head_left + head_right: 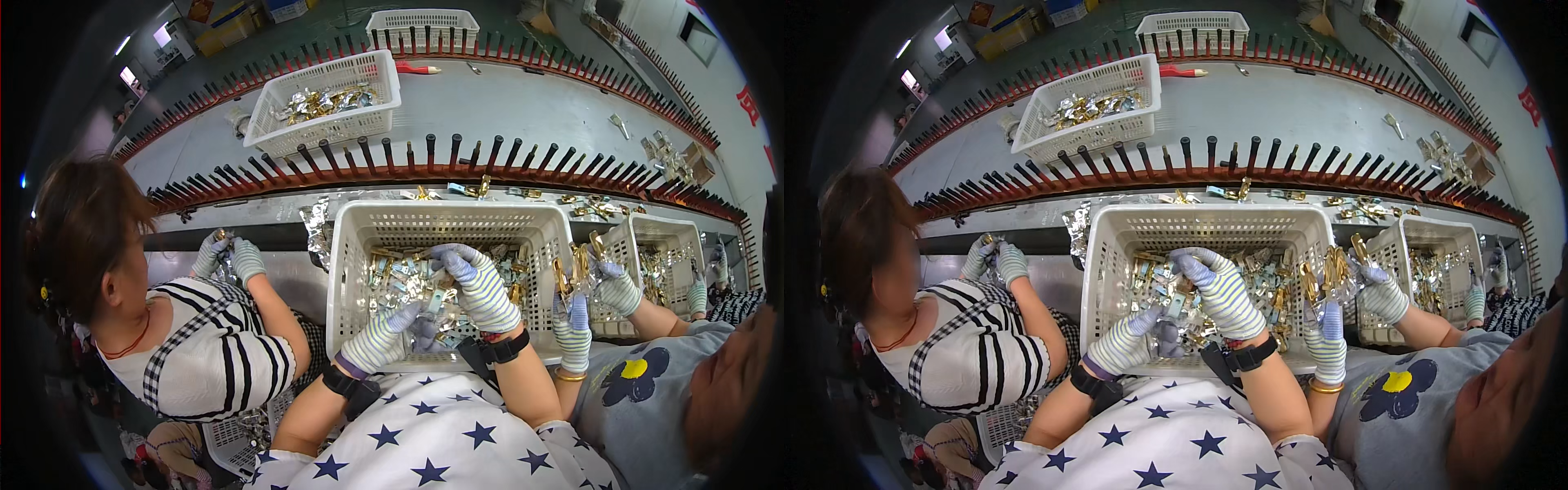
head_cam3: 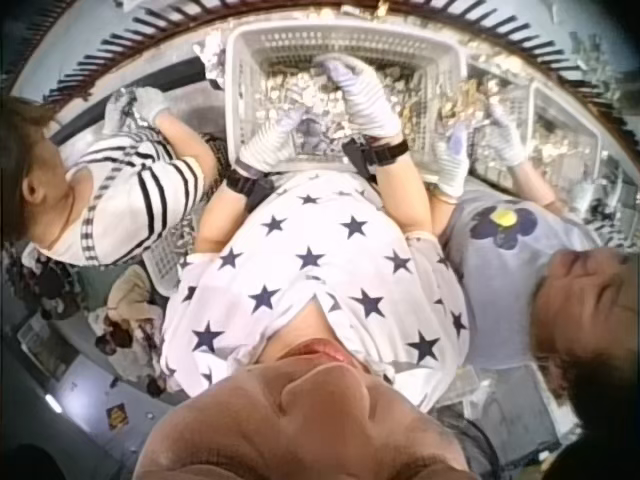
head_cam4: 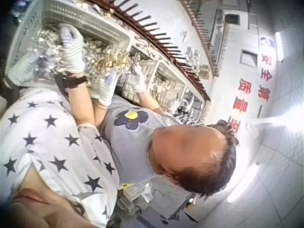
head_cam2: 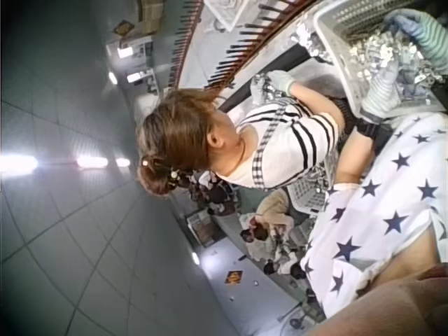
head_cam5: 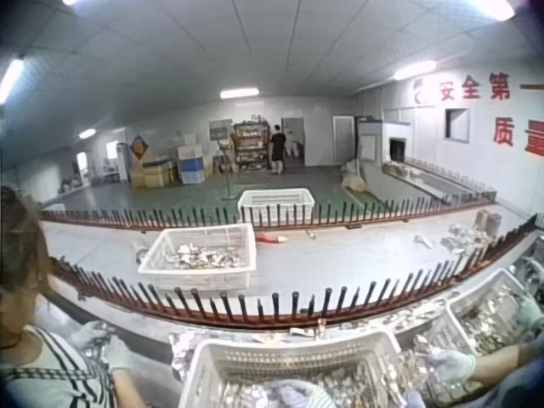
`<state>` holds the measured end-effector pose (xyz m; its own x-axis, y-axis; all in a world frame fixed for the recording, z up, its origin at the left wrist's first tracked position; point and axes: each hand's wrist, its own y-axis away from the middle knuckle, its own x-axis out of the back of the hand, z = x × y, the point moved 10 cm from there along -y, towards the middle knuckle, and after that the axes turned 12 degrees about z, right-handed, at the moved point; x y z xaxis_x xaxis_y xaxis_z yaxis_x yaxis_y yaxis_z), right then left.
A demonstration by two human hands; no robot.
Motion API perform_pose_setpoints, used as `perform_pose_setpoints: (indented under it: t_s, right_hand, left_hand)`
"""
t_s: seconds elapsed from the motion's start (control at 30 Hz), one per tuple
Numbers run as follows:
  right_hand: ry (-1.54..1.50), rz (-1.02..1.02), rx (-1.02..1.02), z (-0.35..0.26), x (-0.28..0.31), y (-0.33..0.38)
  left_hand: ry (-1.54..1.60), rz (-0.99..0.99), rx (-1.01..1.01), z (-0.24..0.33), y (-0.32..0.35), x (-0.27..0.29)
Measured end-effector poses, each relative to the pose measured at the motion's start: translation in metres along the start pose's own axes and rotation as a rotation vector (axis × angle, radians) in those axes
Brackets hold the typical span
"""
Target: Sorting and organizing small gold and silver colored manufactured components into baskets and onto an industrial conveyor belt line.
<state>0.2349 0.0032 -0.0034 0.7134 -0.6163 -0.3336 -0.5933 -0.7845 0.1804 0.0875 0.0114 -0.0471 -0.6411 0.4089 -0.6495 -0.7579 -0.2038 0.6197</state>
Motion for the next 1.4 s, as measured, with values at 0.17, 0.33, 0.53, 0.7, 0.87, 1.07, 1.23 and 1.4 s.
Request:
perform_pose_setpoints:
  t_s: [0.17, 0.33, 0.53, 0.7, 0.87, 1.07, 1.23, 1.4]
  right_hand:
    - [-0.075, 0.117, -0.056, 0.008, 0.016, 0.005]
    - [-0.377, 0.085, -0.233, 0.016, -0.007, 0.004]
    - [-0.029, 0.063, -0.042, 0.007, -0.002, -0.007]
    - [0.025, 0.376, 0.138, 0.027, 0.079, -0.048]
    - [-0.102, 0.35, 0.103, 0.003, 0.067, -0.055]
    - [-0.054, 0.132, 0.004, 0.009, 0.02, -0.046]
    - [-0.035, 0.073, -0.045, 0.008, 0.002, -0.035]
    - [0.186, 0.068, 0.108, -0.008, -0.019, -0.026]
  left_hand:
    - [-0.13, -0.169, -0.07, -0.002, -0.001, -0.004]
    - [-0.22, 0.041, -0.146, 0.004, -0.019, 0.016]
    - [-0.58, 0.182, -0.458, 0.045, 0.002, 0.002]
    - [-0.932, -0.091, -0.929, 0.081, 0.068, -0.046]
    - [-0.836, 0.109, -0.691, 0.075, 0.058, -0.004]
    - [-0.817, 0.29, -0.688, 0.099, 0.044, 0.039]
    - [-0.69, 0.298, -0.691, 0.118, 0.008, 0.014]
    - [-0.666, 0.171, -0.759, 0.116, -0.023, -0.022]
